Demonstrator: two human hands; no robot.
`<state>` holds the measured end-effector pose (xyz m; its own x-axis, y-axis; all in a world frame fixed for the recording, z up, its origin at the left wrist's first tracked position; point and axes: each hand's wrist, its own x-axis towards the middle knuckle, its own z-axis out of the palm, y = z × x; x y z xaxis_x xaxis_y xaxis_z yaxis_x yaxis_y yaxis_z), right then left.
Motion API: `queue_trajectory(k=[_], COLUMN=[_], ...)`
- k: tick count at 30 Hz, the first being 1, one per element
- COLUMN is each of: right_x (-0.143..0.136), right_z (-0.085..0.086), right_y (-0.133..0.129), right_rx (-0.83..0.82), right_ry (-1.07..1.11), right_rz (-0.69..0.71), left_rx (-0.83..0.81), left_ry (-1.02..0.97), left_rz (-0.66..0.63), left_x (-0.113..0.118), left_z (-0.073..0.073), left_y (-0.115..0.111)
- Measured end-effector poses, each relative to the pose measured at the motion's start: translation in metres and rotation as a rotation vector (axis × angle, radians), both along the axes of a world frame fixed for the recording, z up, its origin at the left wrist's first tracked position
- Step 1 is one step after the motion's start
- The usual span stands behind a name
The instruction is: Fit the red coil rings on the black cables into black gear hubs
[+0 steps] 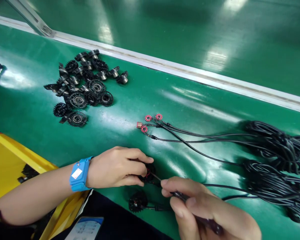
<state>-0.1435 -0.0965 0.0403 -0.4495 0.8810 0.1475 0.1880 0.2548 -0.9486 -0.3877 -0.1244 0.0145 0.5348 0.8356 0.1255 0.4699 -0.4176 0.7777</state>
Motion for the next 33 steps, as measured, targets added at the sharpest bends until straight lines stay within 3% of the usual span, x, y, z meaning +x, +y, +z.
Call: queue_trajectory(k=[6, 11, 20, 26, 30, 33], right_x=[-0.019, -0.017, -0.016, -0.005, 0.009, 0.002], right_z=[0.014, 0.017, 0.01, 0.013, 0.015, 0.005], right_y=[0.005, 0.002, 0.003, 0.003, 0.007, 0.026], right_rx=[0.044, 0.041, 0.125, 0.278, 0.472, 0.625], right_ry=[-0.075, -0.097, -0.132, -0.097, -0.162, -0.32], right_rz=[0.052, 0.056, 0.119, 0.168, 0.0, -0.152], left_rx=[-0.087, -0.216, -0.238, -0.205, -0.179, -0.12], left_ry=[0.011, -0.011, -0.03, 0.024, 0.015, -0.055], left_rz=[0.021, 0.088, 0.103, 0.113, 0.059, 0.088], left_x=[0.002, 0.004, 0.004, 0.003, 0.003, 0.003], left_z=[0.002, 0.004, 0.002, 0.005, 0.009, 0.011], left_y=[0.0, -0.001, -0.002, -0.001, 0.001, 0.004])
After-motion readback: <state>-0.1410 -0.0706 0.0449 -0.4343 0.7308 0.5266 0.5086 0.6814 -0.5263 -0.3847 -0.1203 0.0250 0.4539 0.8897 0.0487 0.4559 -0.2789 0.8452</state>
